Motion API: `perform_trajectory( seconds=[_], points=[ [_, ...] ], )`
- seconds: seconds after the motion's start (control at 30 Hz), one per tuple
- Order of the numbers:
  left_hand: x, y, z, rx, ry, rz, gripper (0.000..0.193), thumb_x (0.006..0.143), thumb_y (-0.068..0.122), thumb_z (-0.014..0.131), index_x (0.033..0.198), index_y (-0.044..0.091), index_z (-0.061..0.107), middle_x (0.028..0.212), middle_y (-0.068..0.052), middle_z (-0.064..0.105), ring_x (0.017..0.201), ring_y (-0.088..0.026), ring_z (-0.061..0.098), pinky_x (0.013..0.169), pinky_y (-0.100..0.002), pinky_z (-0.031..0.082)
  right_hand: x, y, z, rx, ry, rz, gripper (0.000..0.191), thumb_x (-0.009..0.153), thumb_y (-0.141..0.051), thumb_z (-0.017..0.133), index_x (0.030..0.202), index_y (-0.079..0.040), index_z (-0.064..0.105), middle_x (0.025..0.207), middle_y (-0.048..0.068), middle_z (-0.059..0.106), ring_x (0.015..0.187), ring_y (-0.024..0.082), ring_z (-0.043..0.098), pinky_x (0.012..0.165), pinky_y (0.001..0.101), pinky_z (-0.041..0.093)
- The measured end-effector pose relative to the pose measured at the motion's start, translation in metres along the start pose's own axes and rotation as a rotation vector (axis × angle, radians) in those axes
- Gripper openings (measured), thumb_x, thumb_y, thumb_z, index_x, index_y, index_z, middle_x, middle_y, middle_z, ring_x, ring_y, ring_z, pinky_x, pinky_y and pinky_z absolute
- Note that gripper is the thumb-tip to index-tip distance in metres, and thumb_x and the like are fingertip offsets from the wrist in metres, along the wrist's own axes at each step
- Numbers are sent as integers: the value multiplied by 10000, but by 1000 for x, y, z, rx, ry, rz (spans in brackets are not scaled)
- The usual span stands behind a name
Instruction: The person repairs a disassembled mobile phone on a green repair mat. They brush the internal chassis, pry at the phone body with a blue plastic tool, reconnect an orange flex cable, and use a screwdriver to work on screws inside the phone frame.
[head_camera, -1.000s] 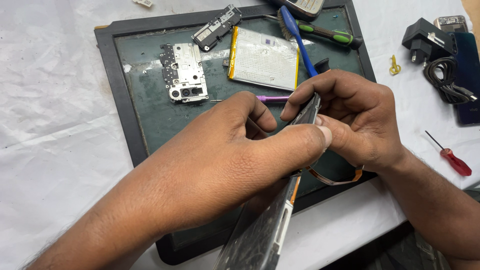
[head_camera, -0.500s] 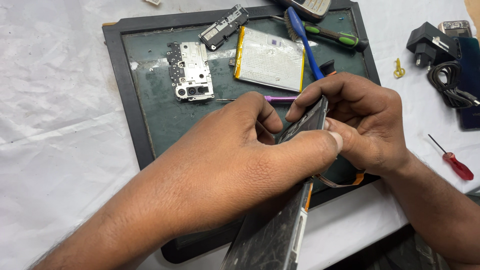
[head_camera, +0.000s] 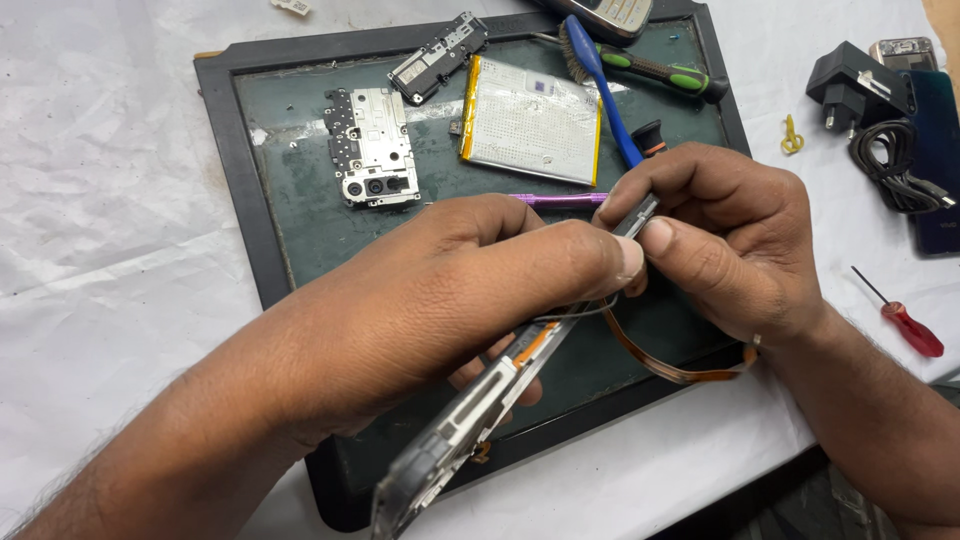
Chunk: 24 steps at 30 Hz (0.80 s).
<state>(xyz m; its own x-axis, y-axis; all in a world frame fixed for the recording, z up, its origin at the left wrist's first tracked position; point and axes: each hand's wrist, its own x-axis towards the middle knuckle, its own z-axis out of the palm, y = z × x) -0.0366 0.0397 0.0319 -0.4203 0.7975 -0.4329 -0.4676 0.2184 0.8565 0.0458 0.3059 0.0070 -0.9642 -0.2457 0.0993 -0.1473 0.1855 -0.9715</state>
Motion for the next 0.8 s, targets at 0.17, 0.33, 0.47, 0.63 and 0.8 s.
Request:
perform_trajectory(
  seconds=[0.17,0.33,0.47,0.63,0.8],
  points=[
    [-1,-2,-2,-161,-132,70,476,899,476,633,986,28,768,765,-43,689,635,-116,640,499,-273,500,0,-1,2,80,-9,20,259,1087,-143,607,1219,80,612,1019,134,680,776,63,631,648,200,541],
    [2,-6,-6,-176,-192,198,472,945,460,583,978,4,701,867,-85,677,726,-125,652,597,-279,556,0,-2,3,114,-30,69,247,1087,-163,606,1199,57,607,974,97,656,731,36,552,627,193,472],
    [1,-11,-7,-311,-164,-56,487,945,449,624,989,-26,718,842,-174,717,655,-210,736,489,-329,557,0,-1,5,91,-33,110,239,1074,-178,608,1174,39,604,945,78,644,747,34,523,640,200,443],
    [3,-14,-7,-319,-183,-52,520,925,473,627,1097,-10,716,900,-157,749,669,-205,758,511,-310,584,0,-1,7,132,-58,114,233,1084,-200,608,1155,22,593,973,67,631,784,38,528,667,203,438],
    [-1,-15,-11,-349,-165,-129,549,910,497,646,1173,27,749,966,-154,769,712,-203,771,546,-313,606,0,-2,9,61,-74,80,212,1108,-212,589,1141,-3,586,925,50,633,793,41,578,720,232,510]
  ],
)
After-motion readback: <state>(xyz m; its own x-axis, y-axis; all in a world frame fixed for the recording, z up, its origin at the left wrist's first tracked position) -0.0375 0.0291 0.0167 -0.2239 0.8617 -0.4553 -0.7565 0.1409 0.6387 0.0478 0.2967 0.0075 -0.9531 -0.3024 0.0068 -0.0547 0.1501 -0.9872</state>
